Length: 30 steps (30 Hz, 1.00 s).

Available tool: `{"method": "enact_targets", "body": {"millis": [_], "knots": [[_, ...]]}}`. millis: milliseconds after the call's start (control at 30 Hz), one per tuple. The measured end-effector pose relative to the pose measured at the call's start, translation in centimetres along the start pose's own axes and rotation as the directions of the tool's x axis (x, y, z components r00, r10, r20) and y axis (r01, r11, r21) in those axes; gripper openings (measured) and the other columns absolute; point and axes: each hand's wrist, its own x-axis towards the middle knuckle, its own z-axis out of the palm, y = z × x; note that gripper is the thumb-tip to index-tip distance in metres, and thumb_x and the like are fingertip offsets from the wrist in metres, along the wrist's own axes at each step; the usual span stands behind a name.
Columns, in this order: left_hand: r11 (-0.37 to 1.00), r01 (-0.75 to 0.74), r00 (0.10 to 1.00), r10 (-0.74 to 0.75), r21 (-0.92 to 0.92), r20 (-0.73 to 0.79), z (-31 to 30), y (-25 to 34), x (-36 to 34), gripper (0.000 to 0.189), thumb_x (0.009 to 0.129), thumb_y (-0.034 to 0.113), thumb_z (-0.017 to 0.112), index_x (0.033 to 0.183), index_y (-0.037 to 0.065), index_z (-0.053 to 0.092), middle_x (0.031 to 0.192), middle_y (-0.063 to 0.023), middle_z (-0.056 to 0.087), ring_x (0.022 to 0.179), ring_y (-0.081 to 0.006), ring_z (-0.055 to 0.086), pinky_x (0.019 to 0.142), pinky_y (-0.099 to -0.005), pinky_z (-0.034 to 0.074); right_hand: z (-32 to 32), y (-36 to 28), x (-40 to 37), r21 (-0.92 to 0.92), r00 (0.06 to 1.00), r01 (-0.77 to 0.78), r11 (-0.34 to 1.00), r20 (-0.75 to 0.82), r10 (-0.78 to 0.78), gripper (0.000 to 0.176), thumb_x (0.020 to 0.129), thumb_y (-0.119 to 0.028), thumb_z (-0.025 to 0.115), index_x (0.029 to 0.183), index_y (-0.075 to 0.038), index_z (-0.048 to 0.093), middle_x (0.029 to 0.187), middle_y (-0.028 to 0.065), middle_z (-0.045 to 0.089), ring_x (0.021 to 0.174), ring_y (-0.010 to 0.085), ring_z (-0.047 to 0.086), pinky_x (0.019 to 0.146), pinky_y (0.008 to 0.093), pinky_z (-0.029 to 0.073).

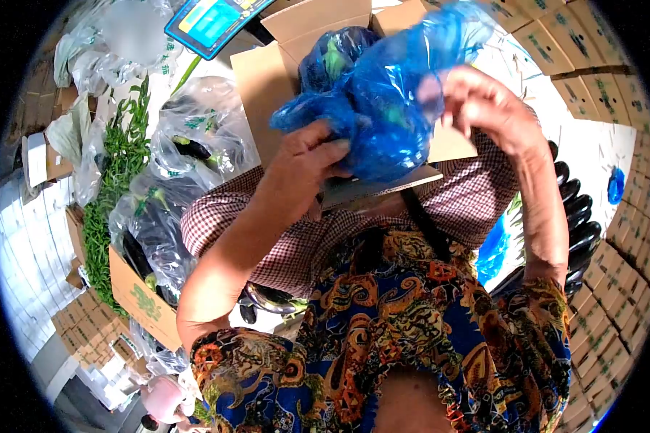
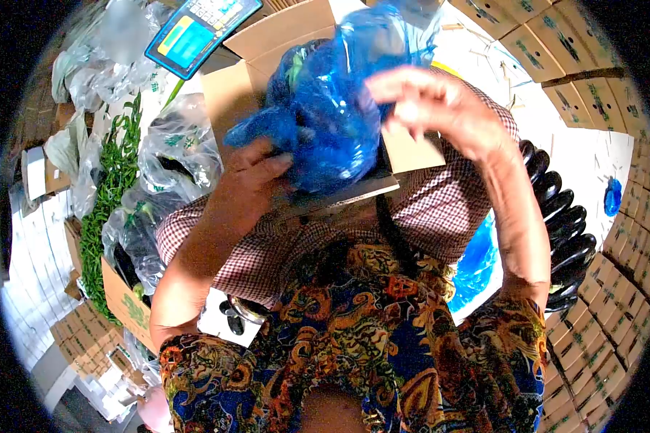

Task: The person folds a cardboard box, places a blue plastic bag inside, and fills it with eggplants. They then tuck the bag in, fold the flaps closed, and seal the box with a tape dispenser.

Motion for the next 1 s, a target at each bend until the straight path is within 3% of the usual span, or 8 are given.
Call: {"method": "enact_targets", "body": {"millis": [133, 200, 333, 367, 567, 667, 733, 1000], "knots": [[0.719, -0.374, 0.921, 0.36, 0.585, 0.147, 0.1, -1.7, 1.8, 0.017, 0.086, 0.012, 0.056, 0.097, 0.0, 0.062, 0.086, -0.0124, 0.064, 0.074, -0.0246, 0.063, 0.069, -0.0392, 0.052, 4.2, 1.0, -0.6, -0.581, 0.938, -0.343, 0.738, -0.164, 0.307, 0.072, 0.072, -0.038, 0.081, 0.128, -0.003, 0.051, 0.118, 0.0173, 0.06, 0.11, 0.0261, 0.056, 0.097, 0.0379, 0.045], [0.203, -0.656, 0.657, 0.627, 0.727, 0.418, 0.8, -3.4, 2.7, 0.012, 0.081, 0.01, 0.058, 0.089, 0.002, 0.061, 0.086, -0.0139, 0.063, 0.074, -0.0301, 0.062, 0.068, -0.0423, 0.051, 5.6, 4.2, 0.9, -0.594, 0.983, 0.051, 0.803, -0.113, -0.146, 0.074, 0.069, -0.033, 0.083, 0.126, -0.001, 0.049, 0.114, 0.0169, 0.06, 0.111, 0.0286, 0.056, 0.099, 0.039, 0.043], [0.068, -0.513, 0.833, 0.281, 0.856, 0.477, 3.6, 1.3, 2.3, 0.027, 0.079, 0.007, 0.059, 0.106, 0.006, 0.059, 0.1, -0.0169, 0.062, 0.084, -0.0358, 0.06, 0.076, -0.0453, 0.049, 5.9, 7.5, 4.1, 0.05, 0.989, 0.135, 0.99, 0.046, -0.137, 0.034, 0.076, -0.009, 0.073, 0.108, -0.004, 0.063, 0.099, 0.008, 0.068, 0.094, 0.0176, 0.063, 0.087, 0.034, 0.049], [0.037, -0.546, 0.792, 0.348, 0.837, 0.501, 3.0, 2.5, 3.0, 0.04, 0.075, 0.008, 0.061, 0.115, 0.007, 0.057, 0.109, -0.0167, 0.059, 0.093, -0.0347, 0.058, 0.083, -0.045, 0.047, 6.3, 8.5, 4.3, -0.135, 0.986, 0.155, 0.979, -0.032, -0.161, 0.027, 0.077, -0.006, 0.07, 0.103, -0.003, 0.065, 0.093, 0.007, 0.069, 0.09, 0.0153, 0.064, 0.085, 0.0327, 0.049], [-0.028, -0.634, 0.53, 0.711, 0.773, 0.461, 1.7, 3.0, 9.6, 0.068, 0.07, 0.018, 0.071, 0.134, 0.011, 0.048, 0.124, -0.0193, 0.051, 0.111, -0.0327, 0.051, 0.094, -0.045, 0.043, 5.8, 9.0, 4.0, -0.463, 0.991, 0.12, 0.878, 0.004, -0.133, 0.023, 0.077, 0.003, 0.057, 0.095, -0.005, 0.067, 0.09, 0.0144, 0.069, 0.089, 0.0278, 0.066, 0.081, 0.0371, 0.05], [-0.149, -0.562, 0.593, 0.614, 0.814, 0.521, 2.0, 1.7, 12.8, 0.069, 0.067, 0.021, 0.074, 0.131, 0.012, 0.05, 0.117, -0.0209, 0.055, 0.106, -0.0361, 0.055, 0.091, -0.0453, 0.045, 6.0, 8.1, 4.2, -0.593, 0.982, 0.17, 0.787, 0.032, -0.188, 0.023, 0.069, 0.004, 0.054, 0.088, -0.004, 0.064, 0.085, 0.0178, 0.066, 0.085, 0.0366, 0.062, 0.074, 0.0418, 0.049], [-0.071, -0.362, 0.899, 0.237, 0.93, 0.368, -0.1, 0.6, 15.3, 0.058, 0.068, 0.019, 0.073, 0.123, 0.011, 0.055, 0.108, -0.0205, 0.058, 0.095, -0.0386, 0.059, 0.085, -0.0459, 0.048, 5.2, 8.4, 3.7, -0.695, 0.984, 0.151, 0.703, 0.041, -0.171, 0.025, 0.067, 0.007, 0.051, 0.087, -0.002, 0.062, 0.078, 0.0179, 0.063, 0.073, 0.0361, 0.061, 0.067, 0.0395, 0.047], [0.082, -0.423, 0.889, 0.232, 0.902, 0.396, -6.9, -2.8, 9.8, 0.021, 0.073, 0.007, 0.063, 0.094, 0.007, 0.062, 0.082, -0.0168, 0.06, 0.086, -0.0349, 0.063, 0.075, -0.0458, 0.052, 2.6, 8.1, 4.7, -0.529, 0.907, 0.065, 0.846, -0.323, -0.271, 0.038, 0.071, 0.007, 0.045, 0.103, -0.001, 0.066, 0.089, 0.02, 0.067, 0.083, 0.0323, 0.067, 0.079, 0.0371, 0.05]]}}
